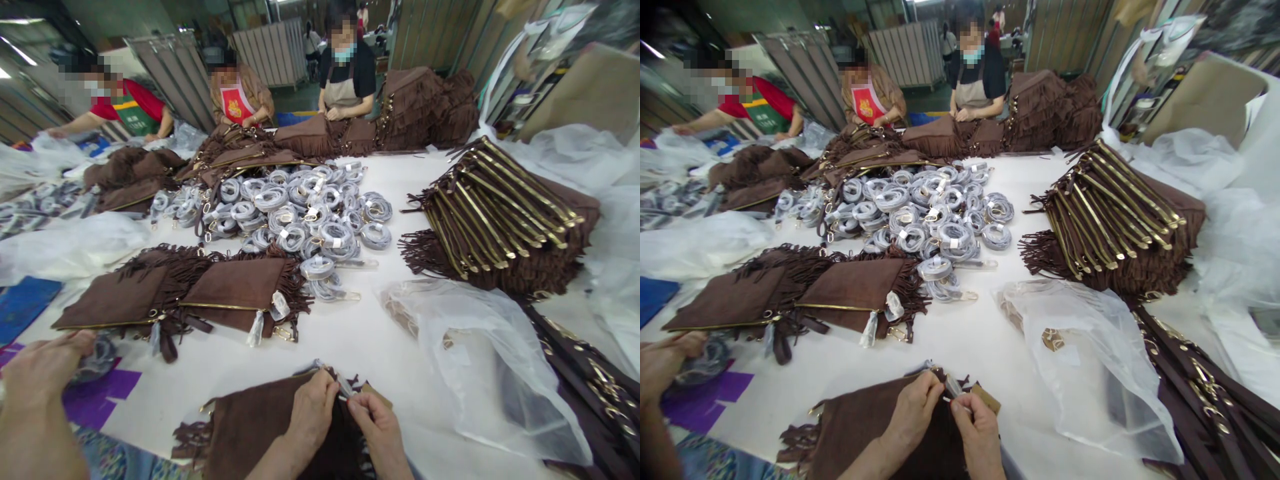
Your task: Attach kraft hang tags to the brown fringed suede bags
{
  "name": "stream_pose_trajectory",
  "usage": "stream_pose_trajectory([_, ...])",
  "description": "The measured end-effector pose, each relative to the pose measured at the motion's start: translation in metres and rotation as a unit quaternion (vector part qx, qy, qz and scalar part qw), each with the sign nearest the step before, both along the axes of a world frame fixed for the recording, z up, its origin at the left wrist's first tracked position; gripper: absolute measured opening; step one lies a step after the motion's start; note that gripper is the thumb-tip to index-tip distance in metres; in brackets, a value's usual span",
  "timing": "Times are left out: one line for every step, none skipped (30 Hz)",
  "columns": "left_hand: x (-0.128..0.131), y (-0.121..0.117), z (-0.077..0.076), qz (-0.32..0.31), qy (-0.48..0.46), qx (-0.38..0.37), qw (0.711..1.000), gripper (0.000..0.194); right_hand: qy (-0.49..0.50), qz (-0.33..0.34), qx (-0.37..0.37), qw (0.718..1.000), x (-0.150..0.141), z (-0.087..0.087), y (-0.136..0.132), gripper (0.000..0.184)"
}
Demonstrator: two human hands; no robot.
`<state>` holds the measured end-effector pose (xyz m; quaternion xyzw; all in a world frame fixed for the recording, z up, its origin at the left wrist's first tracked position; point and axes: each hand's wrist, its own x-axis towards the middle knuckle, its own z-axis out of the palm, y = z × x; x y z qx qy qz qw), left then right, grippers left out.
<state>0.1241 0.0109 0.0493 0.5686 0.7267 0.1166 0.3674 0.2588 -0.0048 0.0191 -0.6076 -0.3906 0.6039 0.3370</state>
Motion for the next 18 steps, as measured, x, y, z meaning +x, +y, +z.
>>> stream_pose_trajectory([-0.003,0.003,0.001,-0.022,0.02,0.019,0.999,0.017,-0.01,0.004,0.005,1.0,0.002,-0.002,0.001,0.038])
stream_pose_trajectory([-0.005,0.007,0.002,-0.05,0.04,0.038,0.997,0.014,-0.02,0.009,0.011,1.0,0.004,-0.004,0.001,0.038])
stream_pose_trajectory([-0.007,0.011,0.002,-0.083,0.058,0.046,0.994,0.011,-0.028,0.018,0.016,0.999,0.006,-0.006,0.002,0.037])
stream_pose_trajectory([-0.01,0.014,0.002,-0.115,0.07,0.042,0.99,0.015,-0.035,0.026,0.021,0.999,0.007,-0.008,0.003,0.038])
stream_pose_trajectory([-0.011,0.018,0.001,-0.14,0.076,0.025,0.987,0.023,-0.043,0.031,0.025,0.998,0.008,-0.009,0.004,0.038])
stream_pose_trajectory([-0.013,0.022,0.0,-0.154,0.075,-0.001,0.985,0.029,-0.051,0.034,0.029,0.998,0.008,-0.01,0.005,0.039])
stream_pose_trajectory([-0.014,0.025,-0.001,-0.161,0.072,-0.026,0.984,0.03,-0.059,0.033,0.035,0.997,0.008,-0.01,0.006,0.04])
stream_pose_trajectory([-0.016,0.029,-0.003,-0.165,0.068,-0.046,0.983,0.028,-0.068,0.034,0.044,0.996,0.007,-0.011,0.006,0.04])
stream_pose_trajectory([-0.017,0.032,-0.005,-0.165,0.061,-0.061,0.983,0.025,-0.077,0.035,0.054,0.995,0.006,-0.012,0.007,0.04])
stream_pose_trajectory([-0.018,0.035,-0.006,-0.161,0.053,-0.071,0.983,0.022,-0.086,0.037,0.066,0.993,0.004,-0.013,0.008,0.039])
stream_pose_trajectory([-0.019,0.037,-0.008,-0.154,0.042,-0.083,0.984,0.019,-0.094,0.043,0.076,0.992,0.003,-0.014,0.008,0.037])
stream_pose_trajectory([-0.02,0.04,-0.01,-0.144,0.028,-0.098,0.984,0.017,-0.101,0.05,0.086,0.99,0.001,-0.015,0.008,0.035])
stream_pose_trajectory([-0.021,0.041,-0.011,-0.132,0.013,-0.113,0.985,0.016,-0.108,0.057,0.096,0.988,0.0,-0.017,0.008,0.033])
stream_pose_trajectory([-0.022,0.043,-0.012,-0.117,-0.003,-0.129,0.985,0.015,-0.115,0.062,0.105,0.986,-0.002,-0.018,0.008,0.032])
stream_pose_trajectory([-0.023,0.043,-0.014,-0.101,-0.019,-0.144,0.984,0.015,-0.12,0.065,0.113,0.984,-0.003,-0.018,0.008,0.03])
stream_pose_trajectory([-0.024,0.044,-0.015,-0.086,-0.036,-0.158,0.983,0.015,-0.125,0.065,0.121,0.983,-0.004,-0.019,0.009,0.029])
stream_pose_trajectory([-0.024,0.044,-0.016,-0.072,-0.053,-0.17,0.981,0.016,-0.129,0.064,0.127,0.981,-0.005,-0.019,0.009,0.028])
stream_pose_trajectory([-0.025,0.044,-0.017,-0.059,-0.069,-0.179,0.98,0.017,-0.133,0.064,0.133,0.98,-0.005,-0.019,0.009,0.028])
